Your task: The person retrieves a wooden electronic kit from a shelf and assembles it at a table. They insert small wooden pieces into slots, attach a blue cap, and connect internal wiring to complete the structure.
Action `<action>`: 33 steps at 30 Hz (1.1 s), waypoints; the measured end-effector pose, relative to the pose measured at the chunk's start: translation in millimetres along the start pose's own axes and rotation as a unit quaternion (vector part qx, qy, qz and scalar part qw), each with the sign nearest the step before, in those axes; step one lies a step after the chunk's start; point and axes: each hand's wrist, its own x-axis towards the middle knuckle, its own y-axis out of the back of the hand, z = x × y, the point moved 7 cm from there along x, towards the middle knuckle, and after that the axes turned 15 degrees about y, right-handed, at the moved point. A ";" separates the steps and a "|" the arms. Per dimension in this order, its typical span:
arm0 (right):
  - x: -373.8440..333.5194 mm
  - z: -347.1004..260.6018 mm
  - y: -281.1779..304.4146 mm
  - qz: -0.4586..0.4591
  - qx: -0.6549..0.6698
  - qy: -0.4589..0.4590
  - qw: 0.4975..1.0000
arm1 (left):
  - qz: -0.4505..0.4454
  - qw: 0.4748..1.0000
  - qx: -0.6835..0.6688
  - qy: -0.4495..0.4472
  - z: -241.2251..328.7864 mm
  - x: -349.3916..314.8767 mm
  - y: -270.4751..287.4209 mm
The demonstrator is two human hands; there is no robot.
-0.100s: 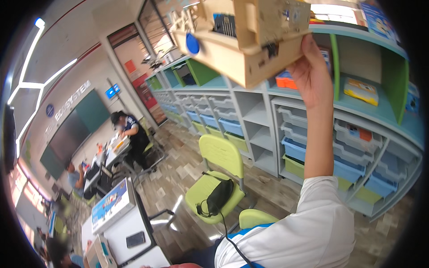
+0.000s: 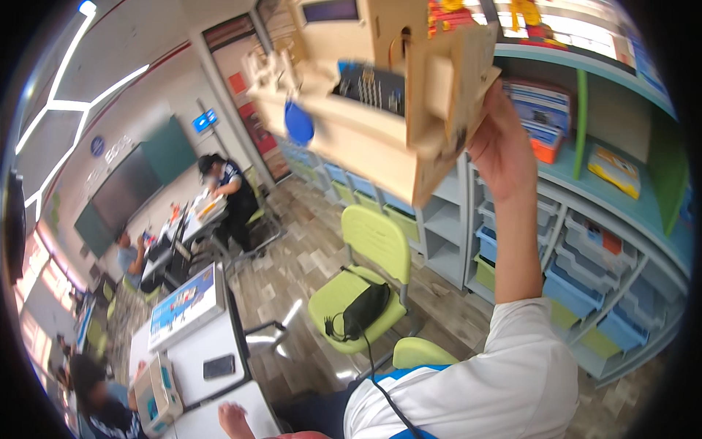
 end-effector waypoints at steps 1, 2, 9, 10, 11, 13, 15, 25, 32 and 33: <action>-8.6 28.1 2.8 0.016 0.019 -0.029 0.999 | -0.024 0.978 0.185 -0.096 8.2 -8.8 -66.3; -22.6 65.3 26.9 0.053 0.013 -0.052 0.997 | 0.027 0.967 0.213 -0.133 12.4 -14.4 -123.6; -126.5 283.7 -96.7 -0.049 0.220 -0.294 0.929 | -0.094 0.972 0.083 -0.199 61.6 -61.0 -288.6; -150.8 311.9 -115.3 -0.069 0.246 -0.332 0.908 | -0.071 0.972 0.056 -0.215 70.0 -70.9 -272.4; -171.1 327.8 -134.3 -0.065 0.307 -0.366 0.876 | -0.021 0.971 0.017 -0.238 71.1 -75.6 -260.8; -216.8 358.3 -167.5 -0.074 0.347 -0.422 0.834 | 0.015 0.963 -0.004 -0.269 73.4 -99.3 -241.8; -266.4 390.3 -205.5 -0.080 0.381 -0.475 0.789 | 0.086 0.954 -0.011 -0.288 72.4 -137.7 -200.5; -499.3 418.6 -363.9 -0.166 0.432 -0.656 0.596 | 0.477 0.797 0.067 -0.363 -25.7 -314.1 -82.0; -561.2 406.2 -416.6 -0.199 0.414 -0.687 0.563 | 0.606 0.699 0.036 -0.378 -60.4 -346.5 -68.6; -565.0 405.4 -421.9 -0.198 0.410 -0.687 0.566 | 0.620 0.688 0.049 -0.374 -62.5 -349.3 -66.3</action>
